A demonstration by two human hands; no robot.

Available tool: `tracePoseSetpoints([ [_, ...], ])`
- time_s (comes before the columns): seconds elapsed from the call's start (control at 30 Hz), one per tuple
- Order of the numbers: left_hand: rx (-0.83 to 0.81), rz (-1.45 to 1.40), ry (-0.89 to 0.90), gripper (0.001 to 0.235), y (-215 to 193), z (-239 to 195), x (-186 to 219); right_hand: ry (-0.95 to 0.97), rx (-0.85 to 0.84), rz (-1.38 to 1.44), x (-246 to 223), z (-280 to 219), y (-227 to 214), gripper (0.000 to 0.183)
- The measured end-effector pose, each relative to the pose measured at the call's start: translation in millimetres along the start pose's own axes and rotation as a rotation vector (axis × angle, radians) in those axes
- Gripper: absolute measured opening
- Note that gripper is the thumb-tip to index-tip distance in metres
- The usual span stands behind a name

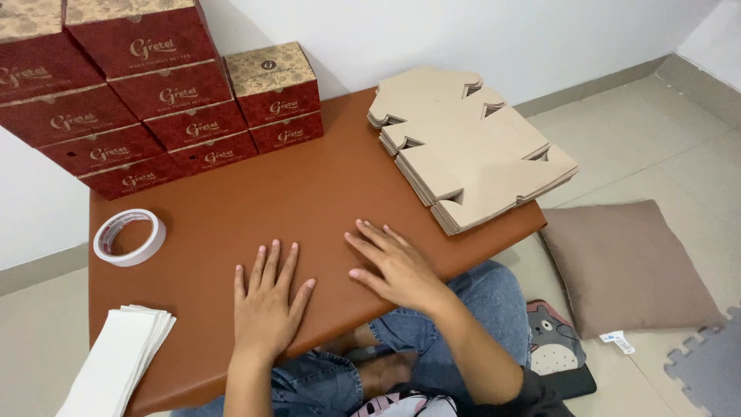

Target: Assembling a decorative cardboard box by folding a flat cutout and inserting a paper liner.

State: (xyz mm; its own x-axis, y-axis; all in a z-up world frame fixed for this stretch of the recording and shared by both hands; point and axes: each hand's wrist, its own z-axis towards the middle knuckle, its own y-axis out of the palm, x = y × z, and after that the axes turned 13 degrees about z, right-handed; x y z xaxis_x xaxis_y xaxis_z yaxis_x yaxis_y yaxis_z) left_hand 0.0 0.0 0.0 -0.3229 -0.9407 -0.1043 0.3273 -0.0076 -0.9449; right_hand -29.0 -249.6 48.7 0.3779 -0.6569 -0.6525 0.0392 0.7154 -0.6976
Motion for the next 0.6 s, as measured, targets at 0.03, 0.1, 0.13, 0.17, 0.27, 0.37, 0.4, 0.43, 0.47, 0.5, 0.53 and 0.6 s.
tracePoseSetpoints([
  [0.03, 0.002, -0.002, 0.004, 0.07, -3.8, -0.7, -0.3, 0.002, 0.003, -0.002, 4.5, -7.1, -10.1, 0.058],
  [0.1, -0.021, -0.048, -0.01, 0.069, -10.8, -3.2, 0.3, 0.033, 0.252, 0.007, 14.0, -22.7, -30.3, 0.044],
  [0.13, -0.023, -0.051, -0.008, 0.069, -10.8, -2.5, 0.5, 0.037, 0.251, 0.005, 18.2, -27.2, -46.0, 0.044],
  [0.17, -0.007, -0.045, -0.003, 0.069, -10.9, -2.8, 0.6, 0.064, 0.349, -0.058, 22.1, -32.5, -61.4, 0.045],
  [0.27, -0.007, -0.04, -0.001, 0.068, -12.5, -3.3, 0.7, 0.178, 0.41, -0.098, 39.2, -42.5, -94.7, 0.052],
  [0.37, -0.037, -0.04, -0.016, 0.068, -13.0, -1.4, 0.6, 0.325, 0.323, -0.053, 60.8, -43.3, -109.3, 0.061],
  [0.4, -0.054, -0.041, -0.028, 0.068, -12.4, -1.7, 0.2, 0.388, 0.271, -0.03, 68.2, -42.7, -111.1, 0.064],
  [0.43, -0.059, -0.043, -0.03, 0.068, -12.9, -1.5, 0.8, 0.39, 0.266, -0.031, 71.1, -42.0, -113.2, 0.064],
  [0.47, -0.035, -0.045, -0.018, 0.068, -13.4, -1.5, 1.2, 0.394, 0.258, -0.009, 73.9, -41.3, -115.3, 0.063],
  [0.5, -0.012, -0.044, -0.006, 0.069, -14.6, -2.2, 0.5, 0.398, 0.25, 0.017, 76.2, -40.5, -116.2, 0.062],
  [0.53, -0.018, -0.043, -0.008, 0.069, -15.9, -2.7, 1.0, 0.4, 0.244, 0.019, 75.9, -40.3, -117.6, 0.062],
  [0.6, -0.035, -0.043, -0.014, 0.069, -18.0, -1.9, 1.5, 0.417, 0.231, 0.055, 75.4, -39.7, -120.5, 0.059],
])
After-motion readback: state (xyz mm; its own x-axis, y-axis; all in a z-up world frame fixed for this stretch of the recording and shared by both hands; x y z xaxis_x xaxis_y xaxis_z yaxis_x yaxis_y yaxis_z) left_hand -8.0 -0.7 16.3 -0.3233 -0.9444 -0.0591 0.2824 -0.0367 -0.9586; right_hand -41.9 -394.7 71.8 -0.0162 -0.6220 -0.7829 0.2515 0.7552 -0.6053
